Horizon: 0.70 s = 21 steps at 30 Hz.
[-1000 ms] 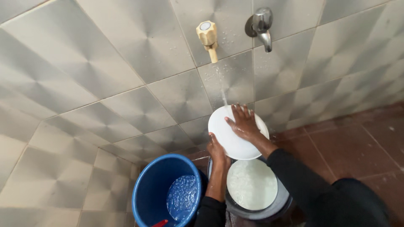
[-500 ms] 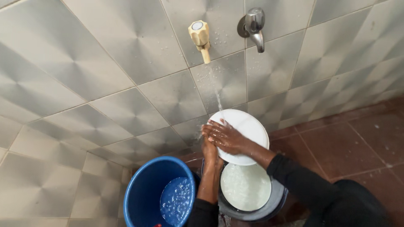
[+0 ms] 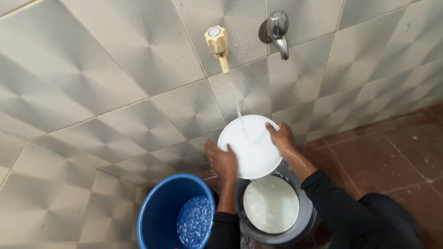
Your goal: The person washes plates and a spoon under a running tap in a bathroom, using a sponge for scrubbing and rinsing them in buckets.
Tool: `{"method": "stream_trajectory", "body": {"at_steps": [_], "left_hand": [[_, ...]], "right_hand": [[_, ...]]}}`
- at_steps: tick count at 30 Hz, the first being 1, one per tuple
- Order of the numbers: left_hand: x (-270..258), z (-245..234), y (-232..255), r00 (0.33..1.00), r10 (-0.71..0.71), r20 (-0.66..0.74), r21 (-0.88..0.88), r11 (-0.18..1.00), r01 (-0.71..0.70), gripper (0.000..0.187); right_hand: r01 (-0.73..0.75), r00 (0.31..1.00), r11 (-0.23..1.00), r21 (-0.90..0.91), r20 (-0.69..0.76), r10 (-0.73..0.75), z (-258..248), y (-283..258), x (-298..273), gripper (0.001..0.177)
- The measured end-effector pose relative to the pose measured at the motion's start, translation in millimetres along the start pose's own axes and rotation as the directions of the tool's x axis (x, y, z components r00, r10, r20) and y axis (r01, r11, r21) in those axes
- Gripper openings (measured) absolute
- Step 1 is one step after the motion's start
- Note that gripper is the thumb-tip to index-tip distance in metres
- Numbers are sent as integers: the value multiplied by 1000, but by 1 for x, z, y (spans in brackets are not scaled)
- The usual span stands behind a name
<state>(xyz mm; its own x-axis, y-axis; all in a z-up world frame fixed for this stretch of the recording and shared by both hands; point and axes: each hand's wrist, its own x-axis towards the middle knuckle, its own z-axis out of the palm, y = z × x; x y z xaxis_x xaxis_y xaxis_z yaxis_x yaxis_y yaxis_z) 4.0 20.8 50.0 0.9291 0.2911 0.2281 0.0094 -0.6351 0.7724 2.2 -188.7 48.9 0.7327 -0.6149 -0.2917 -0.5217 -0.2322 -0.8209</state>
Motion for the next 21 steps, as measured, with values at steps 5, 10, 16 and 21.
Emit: {"method": "stream_trajectory", "body": {"at_steps": [5,10,16,21], "left_hand": [[-40,-6,54,822,222,525,362,815,-452,77],[-16,-12,33,702,504,504,146,751,-644,84],[1,-19,-2,748,-128,651,-702,274,657,69],[-9,-23,-4,786,-53,615,-747,278,604,59]], "right_hand": [[192,978,964,-183,-49,-204,45,42,45,52],[85,996,995,-53,-23,-87,31,59,56,57],[-119,992,991,56,38,117,17,12,-4,67],[364,920,796,-485,56,-387,21,-13,-10,59]]}}
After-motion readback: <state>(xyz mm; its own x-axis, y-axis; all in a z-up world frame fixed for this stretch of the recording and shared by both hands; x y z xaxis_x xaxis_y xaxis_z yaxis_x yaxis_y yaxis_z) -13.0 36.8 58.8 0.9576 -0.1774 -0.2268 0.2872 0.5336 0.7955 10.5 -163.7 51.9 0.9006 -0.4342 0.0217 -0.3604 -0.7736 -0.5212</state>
